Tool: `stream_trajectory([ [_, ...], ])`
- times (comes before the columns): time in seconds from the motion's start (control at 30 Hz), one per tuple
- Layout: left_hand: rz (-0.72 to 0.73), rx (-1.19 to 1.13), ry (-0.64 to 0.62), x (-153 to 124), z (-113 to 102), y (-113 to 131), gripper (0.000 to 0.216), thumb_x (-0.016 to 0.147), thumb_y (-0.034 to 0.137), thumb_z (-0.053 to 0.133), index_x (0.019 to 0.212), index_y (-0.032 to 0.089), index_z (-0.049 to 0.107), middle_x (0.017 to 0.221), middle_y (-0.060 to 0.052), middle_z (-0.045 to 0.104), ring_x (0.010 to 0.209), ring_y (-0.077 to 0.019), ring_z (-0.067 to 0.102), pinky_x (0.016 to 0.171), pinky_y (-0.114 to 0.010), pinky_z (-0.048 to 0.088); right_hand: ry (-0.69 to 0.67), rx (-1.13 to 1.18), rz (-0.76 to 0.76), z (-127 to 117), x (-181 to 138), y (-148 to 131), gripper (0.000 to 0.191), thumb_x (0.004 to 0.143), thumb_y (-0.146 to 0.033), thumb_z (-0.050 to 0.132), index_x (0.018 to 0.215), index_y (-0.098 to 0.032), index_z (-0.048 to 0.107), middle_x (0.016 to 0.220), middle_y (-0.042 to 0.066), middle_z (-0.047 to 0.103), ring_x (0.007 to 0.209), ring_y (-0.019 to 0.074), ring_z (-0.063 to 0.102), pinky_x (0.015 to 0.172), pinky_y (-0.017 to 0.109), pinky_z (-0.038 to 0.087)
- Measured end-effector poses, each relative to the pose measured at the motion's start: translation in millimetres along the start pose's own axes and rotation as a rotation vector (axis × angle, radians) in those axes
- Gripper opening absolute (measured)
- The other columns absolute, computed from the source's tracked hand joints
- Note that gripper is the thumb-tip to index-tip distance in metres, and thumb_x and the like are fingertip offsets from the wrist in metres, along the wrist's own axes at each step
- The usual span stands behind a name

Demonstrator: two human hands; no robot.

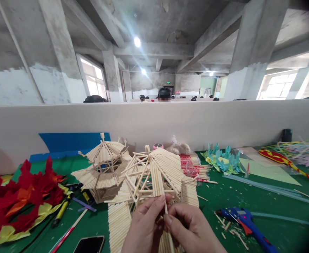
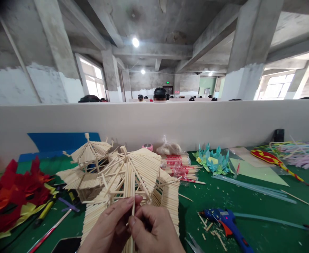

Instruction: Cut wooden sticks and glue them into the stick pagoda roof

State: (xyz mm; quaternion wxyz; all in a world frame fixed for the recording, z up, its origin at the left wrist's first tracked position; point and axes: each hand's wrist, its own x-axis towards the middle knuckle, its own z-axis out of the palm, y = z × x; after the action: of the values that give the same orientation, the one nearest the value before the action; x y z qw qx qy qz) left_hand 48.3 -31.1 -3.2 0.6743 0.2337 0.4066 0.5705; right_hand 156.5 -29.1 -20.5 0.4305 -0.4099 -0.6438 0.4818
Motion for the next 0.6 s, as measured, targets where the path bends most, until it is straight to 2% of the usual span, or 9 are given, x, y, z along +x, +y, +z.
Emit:
stream_trajectory([
  [0.23, -0.011, 0.021, -0.001, -1, 1, -1, 0.015, 0.056, 0.026, 0.074, 0.065, 0.013, 0.071, 0.054, 0.000, 0.062, 0.048, -0.0080, 0.051, 0.048, -0.018, 0.041, -0.031, 0.004, 0.013, -2, -5, -2, 0.032, 0.078, -0.042, 0.046, 0.059, -0.016, 0.046, 0.049, -0.005, 0.039, 0.045, 0.0072, 0.033, 0.042, 0.019, 0.026],
  [0.4, -0.002, 0.060, -0.019, -1, -1, -1, 0.013, 0.065, 0.024, 0.068, 0.071, 0.013, 0.071, 0.060, -0.001, 0.064, 0.054, -0.0077, 0.052, 0.053, -0.018, 0.040, -0.009, -0.070, -0.012, -11, -12, -5, 0.036, 0.084, -0.037, 0.042, 0.055, -0.017, 0.044, 0.050, -0.004, 0.041, 0.048, 0.0076, 0.036, 0.046, 0.020, 0.029],
  [0.6, -0.012, 0.090, -0.010, -2, -1, 0, 0.012, 0.069, 0.023, 0.066, 0.072, 0.013, 0.070, 0.065, -0.001, 0.065, 0.060, -0.0074, 0.053, 0.057, -0.018, 0.038, 0.095, -0.128, -0.014, -19, -19, 9, 0.026, 0.084, -0.033, 0.044, 0.063, -0.018, 0.045, 0.054, -0.005, 0.040, 0.049, 0.0083, 0.035, 0.046, 0.020, 0.030],
])
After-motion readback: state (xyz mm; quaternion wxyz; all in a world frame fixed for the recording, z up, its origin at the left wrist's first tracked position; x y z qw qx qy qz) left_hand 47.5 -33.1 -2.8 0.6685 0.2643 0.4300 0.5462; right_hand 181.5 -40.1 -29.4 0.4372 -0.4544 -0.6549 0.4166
